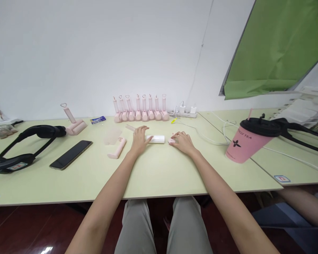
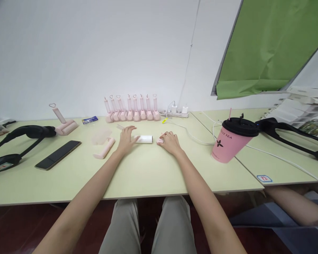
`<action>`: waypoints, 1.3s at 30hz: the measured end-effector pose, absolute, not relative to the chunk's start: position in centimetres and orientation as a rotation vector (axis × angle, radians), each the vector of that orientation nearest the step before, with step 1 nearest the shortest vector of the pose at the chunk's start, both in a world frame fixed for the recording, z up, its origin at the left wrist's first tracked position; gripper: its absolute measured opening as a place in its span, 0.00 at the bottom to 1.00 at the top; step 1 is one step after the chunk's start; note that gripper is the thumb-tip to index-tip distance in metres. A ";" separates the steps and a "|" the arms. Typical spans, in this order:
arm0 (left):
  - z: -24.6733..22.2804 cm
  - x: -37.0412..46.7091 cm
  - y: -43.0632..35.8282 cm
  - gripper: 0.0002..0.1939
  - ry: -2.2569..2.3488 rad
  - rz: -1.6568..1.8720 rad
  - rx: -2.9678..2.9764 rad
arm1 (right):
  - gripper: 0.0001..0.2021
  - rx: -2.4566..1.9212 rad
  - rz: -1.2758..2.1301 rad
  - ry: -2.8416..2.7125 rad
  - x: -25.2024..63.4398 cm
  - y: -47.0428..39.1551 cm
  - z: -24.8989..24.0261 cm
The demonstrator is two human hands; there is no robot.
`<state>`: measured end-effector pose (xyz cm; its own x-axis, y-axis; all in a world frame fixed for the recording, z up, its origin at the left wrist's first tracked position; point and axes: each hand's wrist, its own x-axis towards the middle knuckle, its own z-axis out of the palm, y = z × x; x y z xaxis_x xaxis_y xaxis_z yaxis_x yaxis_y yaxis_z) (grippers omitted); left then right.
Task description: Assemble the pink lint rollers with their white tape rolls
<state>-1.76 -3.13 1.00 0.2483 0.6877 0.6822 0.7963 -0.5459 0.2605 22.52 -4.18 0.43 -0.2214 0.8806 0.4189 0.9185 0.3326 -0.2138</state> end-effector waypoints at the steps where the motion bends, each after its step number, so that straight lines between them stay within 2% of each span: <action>1: 1.2 -1.1 -3.2 0.25 -1.320 -1.083 -2.449 | 0.15 -1.573 -0.066 -2.107 22.6 -4.1 0.5; 4: 1.4 0.9 -2.6 0.30 -1.200 -0.768 -2.590 | 0.16 -1.538 0.091 -1.978 22.7 -3.7 0.5; 7: 1.6 2.7 -1.6 0.22 -1.250 -0.562 -2.665 | 0.16 -1.458 0.261 -1.834 22.9 -3.2 0.5; 9: 1.9 3.5 -1.4 0.19 -1.297 -0.694 -2.676 | 0.16 -1.374 0.348 -1.759 22.9 -3.0 0.7; 13: 2.1 4.5 -2.3 0.21 -1.358 -1.277 -2.659 | 0.17 -1.198 0.421 -1.672 22.1 -3.7 1.9; 17: 1.7 4.9 -3.9 0.30 -1.373 -1.556 -2.733 | 0.16 -1.083 0.434 -1.689 21.0 -5.0 3.1; 20: 1.3 5.0 -4.5 0.34 -1.326 -1.634 -2.798 | 0.15 -1.067 0.443 -1.721 20.6 -5.4 3.2; 27: 1.0 5.0 -4.6 0.20 -1.185 -1.602 -2.782 | 0.19 -1.002 0.511 -1.666 20.2 -5.0 2.4; 33: 0.8 4.7 -4.3 0.21 -1.254 -1.642 -2.756 | 0.16 -0.967 0.567 -1.674 19.9 -5.2 2.3; 39: 0.5 4.1 -3.6 0.20 -1.327 -1.754 -2.760 | 0.19 -0.905 0.617 -1.766 19.3 -5.5 1.7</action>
<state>4.10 -3.60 0.50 0.2519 0.7539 0.6068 0.3787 -0.6538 0.6551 19.26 -5.52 1.73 -0.2046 0.8094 0.5505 0.2903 0.5872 -0.7556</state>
